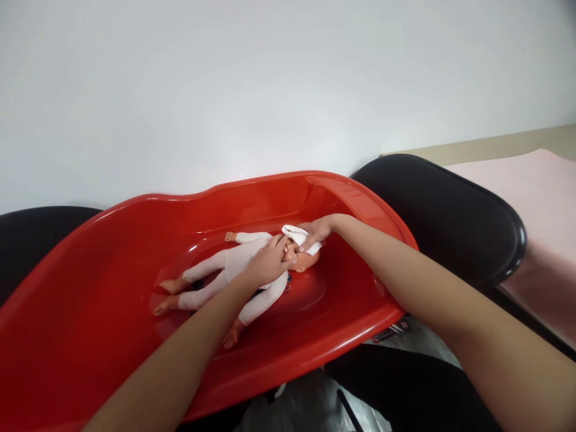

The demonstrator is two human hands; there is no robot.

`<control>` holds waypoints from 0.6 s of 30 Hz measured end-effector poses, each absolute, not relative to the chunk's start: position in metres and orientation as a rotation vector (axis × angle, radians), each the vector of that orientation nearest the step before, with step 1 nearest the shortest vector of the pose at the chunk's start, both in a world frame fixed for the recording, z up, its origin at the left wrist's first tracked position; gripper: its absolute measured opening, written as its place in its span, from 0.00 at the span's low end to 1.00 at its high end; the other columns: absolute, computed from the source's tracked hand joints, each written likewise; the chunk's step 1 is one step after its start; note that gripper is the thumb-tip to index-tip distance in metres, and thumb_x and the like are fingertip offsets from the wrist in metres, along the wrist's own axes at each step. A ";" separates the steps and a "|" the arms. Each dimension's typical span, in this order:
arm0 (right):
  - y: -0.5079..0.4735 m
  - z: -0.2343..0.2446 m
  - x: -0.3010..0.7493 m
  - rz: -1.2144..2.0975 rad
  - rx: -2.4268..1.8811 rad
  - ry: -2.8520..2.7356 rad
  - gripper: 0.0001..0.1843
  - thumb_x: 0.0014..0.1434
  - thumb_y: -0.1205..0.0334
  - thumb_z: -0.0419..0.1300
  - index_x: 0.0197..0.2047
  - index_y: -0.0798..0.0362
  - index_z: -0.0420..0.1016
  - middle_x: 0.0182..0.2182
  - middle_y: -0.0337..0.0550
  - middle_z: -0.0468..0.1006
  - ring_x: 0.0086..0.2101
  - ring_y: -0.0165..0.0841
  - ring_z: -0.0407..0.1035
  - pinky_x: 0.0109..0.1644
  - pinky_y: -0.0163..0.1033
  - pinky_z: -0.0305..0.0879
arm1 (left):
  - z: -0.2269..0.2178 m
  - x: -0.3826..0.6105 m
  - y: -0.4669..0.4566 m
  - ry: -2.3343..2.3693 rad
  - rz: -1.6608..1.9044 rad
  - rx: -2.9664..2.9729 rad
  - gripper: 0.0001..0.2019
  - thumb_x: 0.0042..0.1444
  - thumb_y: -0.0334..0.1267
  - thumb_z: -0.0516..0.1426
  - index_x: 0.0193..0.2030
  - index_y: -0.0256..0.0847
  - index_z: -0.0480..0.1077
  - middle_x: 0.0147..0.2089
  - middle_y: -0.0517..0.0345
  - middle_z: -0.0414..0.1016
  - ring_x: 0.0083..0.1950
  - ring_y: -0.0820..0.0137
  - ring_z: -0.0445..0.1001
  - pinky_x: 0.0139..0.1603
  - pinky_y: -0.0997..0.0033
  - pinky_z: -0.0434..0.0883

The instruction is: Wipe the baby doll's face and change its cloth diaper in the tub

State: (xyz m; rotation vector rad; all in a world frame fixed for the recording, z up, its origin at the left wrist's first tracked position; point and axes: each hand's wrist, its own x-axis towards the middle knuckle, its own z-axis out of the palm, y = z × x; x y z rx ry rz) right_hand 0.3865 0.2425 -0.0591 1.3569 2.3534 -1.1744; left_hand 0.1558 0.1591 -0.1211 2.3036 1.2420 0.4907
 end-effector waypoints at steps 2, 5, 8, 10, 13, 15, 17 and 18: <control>0.242 -0.057 0.385 -1.225 1.309 2.295 0.41 0.42 0.40 0.74 0.59 0.41 0.73 0.48 0.43 0.83 0.45 0.45 0.76 0.46 0.44 0.72 | -0.120 0.158 0.158 1.256 0.495 2.311 0.19 0.61 0.45 0.58 0.58 0.48 0.63 0.62 0.51 0.68 0.59 0.56 0.70 0.58 0.56 0.69; 0.243 -0.055 0.383 -1.273 1.277 2.305 0.45 0.44 0.40 0.74 0.63 0.45 0.71 0.52 0.44 0.81 0.48 0.46 0.75 0.50 0.45 0.71 | -0.120 0.162 0.158 1.309 0.500 2.291 0.19 0.62 0.46 0.58 0.58 0.48 0.63 0.60 0.50 0.68 0.57 0.55 0.70 0.55 0.57 0.70; 0.246 -0.054 0.383 -1.328 1.301 2.331 0.34 0.50 0.39 0.70 0.56 0.46 0.76 0.50 0.45 0.82 0.49 0.46 0.74 0.51 0.44 0.70 | -0.121 0.164 0.158 1.305 0.507 2.281 0.20 0.64 0.47 0.56 0.61 0.47 0.63 0.60 0.49 0.68 0.56 0.57 0.71 0.54 0.59 0.70; 0.247 -0.055 0.384 -1.351 1.296 2.309 0.35 0.50 0.38 0.70 0.55 0.49 0.77 0.48 0.46 0.82 0.47 0.44 0.74 0.50 0.43 0.70 | -0.122 0.165 0.158 1.306 0.496 2.285 0.22 0.65 0.47 0.55 0.63 0.47 0.62 0.61 0.49 0.68 0.56 0.56 0.71 0.54 0.58 0.69; 0.246 -0.058 0.384 -1.357 1.238 2.262 0.47 0.41 0.38 0.75 0.60 0.52 0.73 0.46 0.45 0.82 0.43 0.41 0.74 0.47 0.41 0.71 | -0.121 0.166 0.158 1.332 0.454 2.284 0.23 0.64 0.49 0.55 0.64 0.49 0.62 0.61 0.49 0.67 0.57 0.55 0.72 0.53 0.57 0.70; 0.245 -0.059 0.385 -1.354 1.221 2.256 0.52 0.37 0.39 0.77 0.63 0.51 0.70 0.48 0.45 0.81 0.43 0.40 0.74 0.46 0.41 0.71 | -0.119 0.166 0.157 1.331 0.437 2.279 0.23 0.63 0.50 0.56 0.63 0.49 0.63 0.61 0.49 0.67 0.57 0.55 0.72 0.54 0.57 0.70; 0.246 -0.061 0.385 -1.350 1.228 2.282 0.52 0.39 0.37 0.75 0.64 0.50 0.69 0.50 0.46 0.80 0.45 0.42 0.74 0.47 0.41 0.71 | -0.117 0.165 0.157 1.331 0.441 2.278 0.21 0.63 0.49 0.56 0.62 0.49 0.65 0.60 0.49 0.67 0.56 0.55 0.72 0.55 0.57 0.70; 0.246 -0.062 0.386 -1.345 1.238 2.302 0.49 0.42 0.36 0.74 0.63 0.50 0.70 0.51 0.47 0.80 0.46 0.42 0.74 0.49 0.42 0.71 | -0.117 0.165 0.157 1.328 0.445 2.280 0.21 0.64 0.49 0.55 0.61 0.48 0.65 0.60 0.49 0.68 0.56 0.56 0.72 0.55 0.57 0.70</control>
